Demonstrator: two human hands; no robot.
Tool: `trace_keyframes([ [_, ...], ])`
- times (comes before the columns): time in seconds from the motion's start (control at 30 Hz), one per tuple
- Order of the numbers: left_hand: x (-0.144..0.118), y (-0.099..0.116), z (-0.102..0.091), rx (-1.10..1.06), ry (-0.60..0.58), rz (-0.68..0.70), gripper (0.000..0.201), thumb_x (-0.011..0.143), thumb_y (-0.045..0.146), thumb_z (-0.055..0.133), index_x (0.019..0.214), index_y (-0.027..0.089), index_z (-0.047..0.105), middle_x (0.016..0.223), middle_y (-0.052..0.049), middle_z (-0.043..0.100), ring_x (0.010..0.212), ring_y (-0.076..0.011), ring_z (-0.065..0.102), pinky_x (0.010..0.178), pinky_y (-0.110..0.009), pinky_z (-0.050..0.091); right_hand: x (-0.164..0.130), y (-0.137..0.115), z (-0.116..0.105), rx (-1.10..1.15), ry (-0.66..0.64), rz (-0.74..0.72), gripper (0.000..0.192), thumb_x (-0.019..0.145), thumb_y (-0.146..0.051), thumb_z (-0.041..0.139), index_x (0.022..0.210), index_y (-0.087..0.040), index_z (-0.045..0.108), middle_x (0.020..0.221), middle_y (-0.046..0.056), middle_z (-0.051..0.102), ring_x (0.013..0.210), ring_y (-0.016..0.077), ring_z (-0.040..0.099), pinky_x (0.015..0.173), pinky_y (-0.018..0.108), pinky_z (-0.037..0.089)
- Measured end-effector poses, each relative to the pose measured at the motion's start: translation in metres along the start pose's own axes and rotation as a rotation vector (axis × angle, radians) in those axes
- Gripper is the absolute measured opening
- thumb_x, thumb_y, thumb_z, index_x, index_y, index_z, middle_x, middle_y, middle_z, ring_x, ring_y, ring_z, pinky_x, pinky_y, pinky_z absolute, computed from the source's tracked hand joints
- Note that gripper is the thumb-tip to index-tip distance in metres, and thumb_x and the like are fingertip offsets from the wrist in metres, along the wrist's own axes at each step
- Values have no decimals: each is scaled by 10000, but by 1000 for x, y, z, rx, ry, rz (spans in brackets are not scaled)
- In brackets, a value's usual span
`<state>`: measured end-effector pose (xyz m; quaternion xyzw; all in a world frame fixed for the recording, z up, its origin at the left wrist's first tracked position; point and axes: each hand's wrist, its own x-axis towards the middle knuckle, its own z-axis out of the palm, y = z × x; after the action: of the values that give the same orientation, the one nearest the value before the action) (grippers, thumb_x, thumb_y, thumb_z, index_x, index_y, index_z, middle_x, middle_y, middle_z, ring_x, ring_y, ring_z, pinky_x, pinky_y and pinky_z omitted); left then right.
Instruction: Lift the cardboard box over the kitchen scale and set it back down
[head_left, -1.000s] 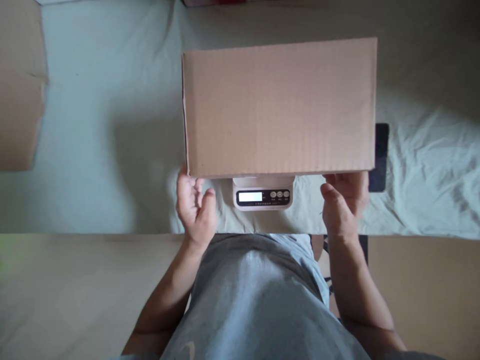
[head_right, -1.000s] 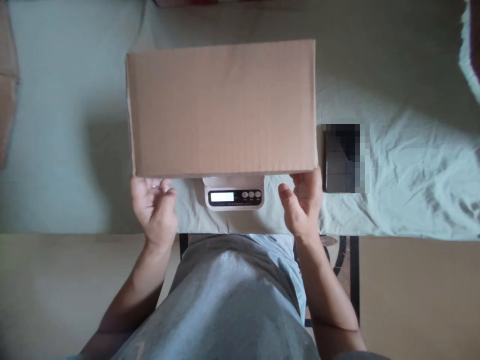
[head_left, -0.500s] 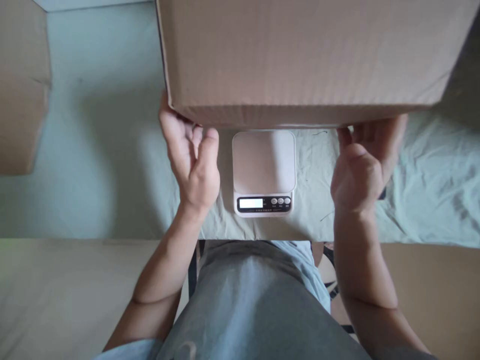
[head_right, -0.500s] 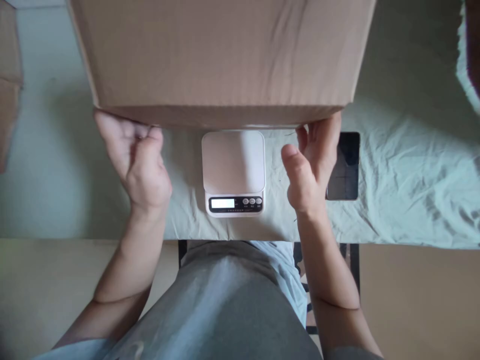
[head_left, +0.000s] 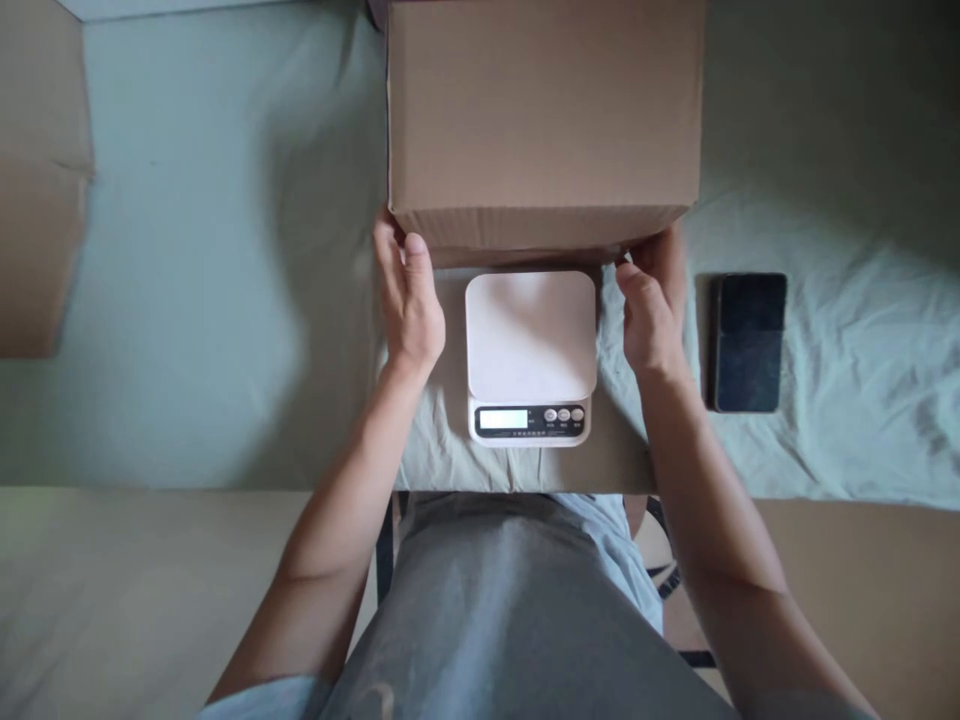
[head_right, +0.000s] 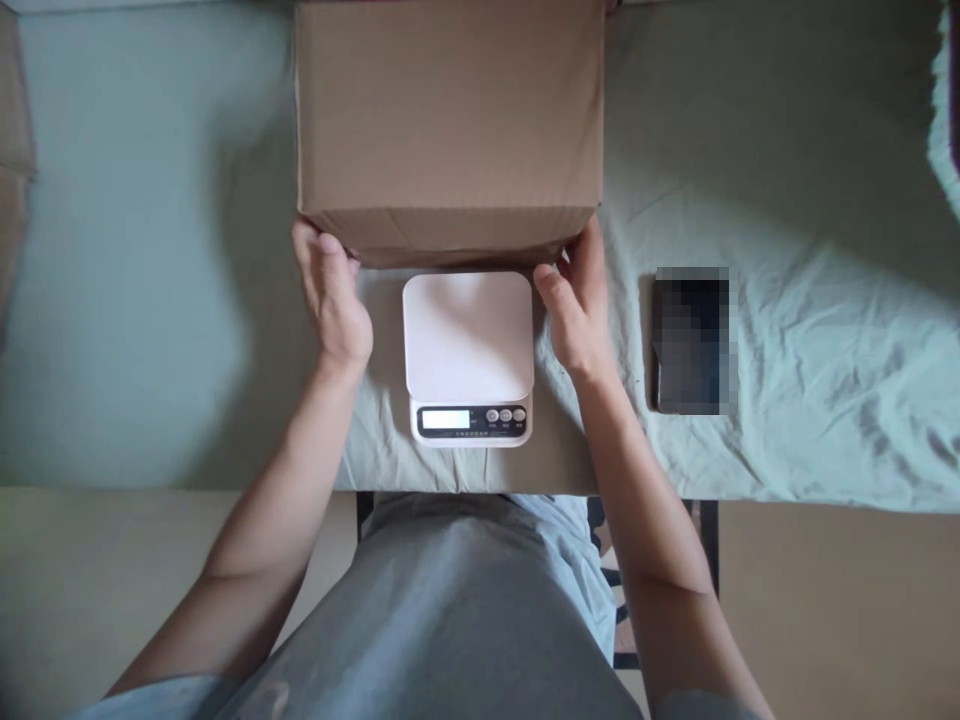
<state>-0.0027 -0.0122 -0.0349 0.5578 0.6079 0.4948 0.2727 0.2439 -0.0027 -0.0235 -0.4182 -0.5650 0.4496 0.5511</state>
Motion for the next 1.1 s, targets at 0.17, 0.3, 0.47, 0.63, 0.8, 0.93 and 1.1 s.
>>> trace_keyframes([
  [0.17, -1, -15, -3, 107, 91, 76, 490, 917, 295, 445, 1394, 259, 341, 1492, -68, 421, 1416, -188, 377, 1208, -328, 263, -2, 13, -9, -65, 79, 24, 439, 802, -339, 472, 1233, -396, 529, 1358, -41, 559, 1366, 233, 453, 1170, 491, 358],
  [0.3, -4, -29, -5, 269, 69, 60, 687, 750, 69, 462, 1418, 180, 343, 1491, -90, 436, 1428, -201, 357, 1230, -353, 219, -3, 31, -16, -88, 105, -23, 574, 743, -248, 478, 1312, -314, 470, 1365, -2, 554, 1353, 245, 467, 1143, 525, 368],
  [0.47, -4, -32, -5, 407, 8, -26, 707, 644, -13, 449, 1340, 109, 464, 1425, -128, 513, 1387, -233, 423, 1209, -359, 281, -9, 34, -12, -174, 89, -117, 594, 770, -307, 517, 1355, -324, 418, 1336, 29, 553, 1325, 253, 487, 1126, 523, 388],
  [0.63, 0, -26, -4, 451, 15, -19, 706, 634, -43, 437, 1309, 153, 511, 1406, -84, 549, 1359, -216, 461, 1200, -353, 299, -11, 26, -7, -181, 121, -102, 565, 789, -316, 470, 1353, -313, 425, 1267, 20, 607, 1204, 219, 571, 1067, 474, 455],
  [0.8, 0, -24, -3, 452, -22, -55, 724, 654, -40, 447, 1354, 139, 479, 1448, -84, 511, 1391, -208, 421, 1218, -332, 262, -9, 24, -7, -171, 98, -85, 523, 778, -259, 447, 1295, -306, 514, 1322, -13, 589, 1241, 199, 541, 1088, 423, 448],
  [0.93, -2, -23, -2, 448, -23, -76, 763, 656, -23, 472, 1403, 126, 426, 1538, -89, 394, 1470, -209, 285, 1250, -330, 168, -9, 25, -9, -185, 54, -71, 552, 738, -242, 446, 1275, -343, 527, 1315, -32, 587, 1309, 224, 501, 1120, 458, 412],
  [1.1, 2, -17, -1, 475, -21, -30, 822, 622, -33, 465, 1429, 104, 389, 1556, -109, 358, 1481, -206, 254, 1251, -336, 146, -8, 24, -11, -170, 65, -35, 676, 676, -229, 444, 1341, -346, 476, 1387, -35, 546, 1313, 246, 504, 1031, 465, 462],
])
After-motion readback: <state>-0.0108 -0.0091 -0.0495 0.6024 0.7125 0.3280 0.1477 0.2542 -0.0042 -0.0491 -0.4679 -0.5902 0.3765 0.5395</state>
